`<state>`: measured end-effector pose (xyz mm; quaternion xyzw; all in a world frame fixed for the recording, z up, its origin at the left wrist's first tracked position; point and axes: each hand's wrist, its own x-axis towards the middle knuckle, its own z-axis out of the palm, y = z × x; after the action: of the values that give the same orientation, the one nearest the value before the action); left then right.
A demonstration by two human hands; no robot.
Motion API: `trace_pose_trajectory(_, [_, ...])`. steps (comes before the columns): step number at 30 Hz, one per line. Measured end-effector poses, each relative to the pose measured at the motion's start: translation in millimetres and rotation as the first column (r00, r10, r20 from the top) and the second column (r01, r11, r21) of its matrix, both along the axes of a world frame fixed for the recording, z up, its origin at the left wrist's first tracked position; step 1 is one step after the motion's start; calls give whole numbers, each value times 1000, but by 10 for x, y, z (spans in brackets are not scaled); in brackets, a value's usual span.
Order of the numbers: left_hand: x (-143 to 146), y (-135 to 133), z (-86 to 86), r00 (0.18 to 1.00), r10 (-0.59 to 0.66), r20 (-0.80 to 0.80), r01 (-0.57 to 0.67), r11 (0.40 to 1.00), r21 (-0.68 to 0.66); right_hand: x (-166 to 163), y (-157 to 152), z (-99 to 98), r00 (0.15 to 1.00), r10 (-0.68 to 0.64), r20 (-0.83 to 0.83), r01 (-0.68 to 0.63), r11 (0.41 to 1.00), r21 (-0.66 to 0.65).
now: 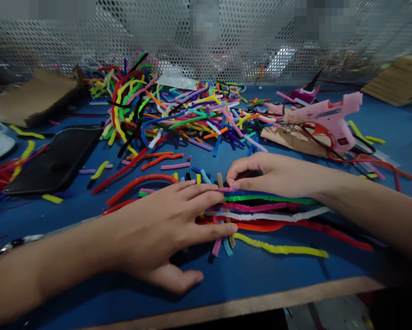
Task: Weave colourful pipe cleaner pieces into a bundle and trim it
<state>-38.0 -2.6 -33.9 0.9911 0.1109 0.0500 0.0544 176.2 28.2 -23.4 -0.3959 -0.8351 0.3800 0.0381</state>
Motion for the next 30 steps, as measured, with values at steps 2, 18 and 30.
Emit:
trace_pose_trajectory(2, [1, 6, -2, 1000, -4, -15, 4, 1000, -9, -5, 4, 4, 1000, -15, -3, 15, 1000, -22])
trace_pose_trajectory(18, [-2, 15, -19, 999, -18, -43, 17, 1000, -23, 2, 17, 25, 1000, -17, 1, 17, 1000, -9])
trace_pose_trajectory(30, [-14, 39, 24, 999, 9, -33, -12, 994, -110, 179, -3, 100, 991, 74, 113, -110, 928, 356])
